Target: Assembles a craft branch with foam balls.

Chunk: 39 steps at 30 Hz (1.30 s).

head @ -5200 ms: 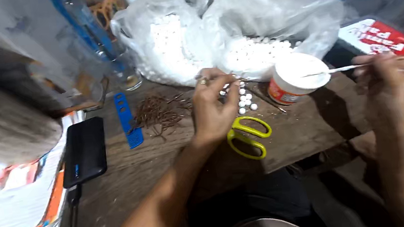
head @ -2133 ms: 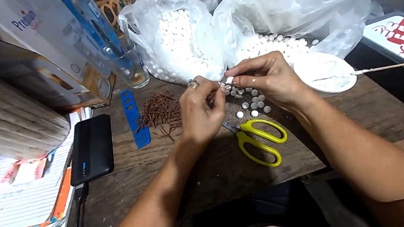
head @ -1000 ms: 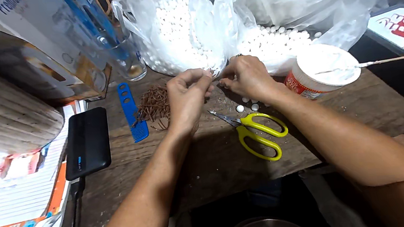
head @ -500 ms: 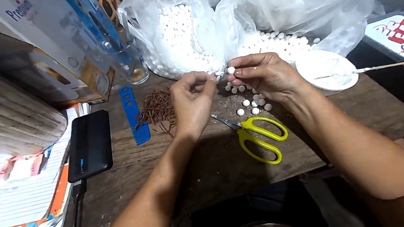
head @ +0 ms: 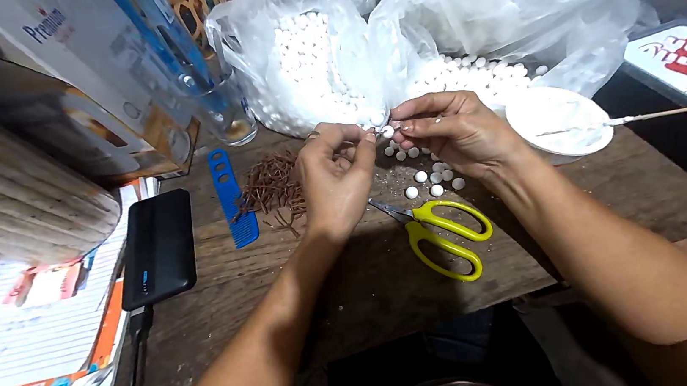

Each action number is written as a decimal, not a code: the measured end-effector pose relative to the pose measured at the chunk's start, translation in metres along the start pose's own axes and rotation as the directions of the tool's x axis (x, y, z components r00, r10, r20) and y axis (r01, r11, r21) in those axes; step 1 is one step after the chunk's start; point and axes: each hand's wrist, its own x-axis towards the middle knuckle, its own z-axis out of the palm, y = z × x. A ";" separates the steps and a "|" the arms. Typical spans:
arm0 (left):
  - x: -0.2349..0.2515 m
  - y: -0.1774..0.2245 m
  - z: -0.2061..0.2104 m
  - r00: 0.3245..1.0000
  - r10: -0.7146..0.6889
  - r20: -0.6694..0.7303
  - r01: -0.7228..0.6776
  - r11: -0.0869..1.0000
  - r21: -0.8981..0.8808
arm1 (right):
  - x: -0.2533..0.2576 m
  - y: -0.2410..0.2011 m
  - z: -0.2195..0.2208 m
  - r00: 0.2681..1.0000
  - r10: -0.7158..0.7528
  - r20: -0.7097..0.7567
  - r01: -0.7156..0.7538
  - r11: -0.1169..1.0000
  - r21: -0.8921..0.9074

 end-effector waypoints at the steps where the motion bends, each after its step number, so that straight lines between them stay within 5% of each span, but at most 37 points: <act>1: 0.001 -0.001 0.000 1.000 -0.005 -0.002 0.005 1.000 0.006 | 0.000 0.000 0.000 1.000 -0.002 -0.014 0.001 0.999 -0.033; 8: 0.007 -0.009 -0.006 0.993 -0.114 -0.036 0.115 0.993 0.007 | 0.002 0.007 -0.001 0.995 -0.061 -0.074 0.031 0.932 -0.362; 12: 0.016 -0.008 -0.013 0.984 -0.130 -0.123 0.126 0.991 -0.039 | -0.001 0.022 0.005 0.967 -0.170 0.188 0.253 0.635 -0.730; 18: 0.022 -0.005 -0.018 0.976 -0.092 -0.197 0.075 0.993 -0.091 | 0.016 0.033 0.040 0.907 -0.055 0.417 0.405 0.382 -0.830; 24: 0.019 -0.005 -0.015 0.979 -0.104 -0.175 0.088 0.991 -0.097 | 0.022 0.036 0.035 0.928 -0.030 0.371 0.343 0.460 -0.819; 30: 0.013 -0.001 -0.009 0.990 -0.083 -0.112 0.074 0.994 -0.076 | 0.006 0.003 0.009 0.993 -0.061 0.098 0.097 0.900 -0.424; 39: -0.002 0.000 -0.003 1.000 -0.016 -0.014 0.015 0.999 -0.031 | -0.007 0.000 -0.002 0.992 -0.035 0.118 0.038 0.999 -0.028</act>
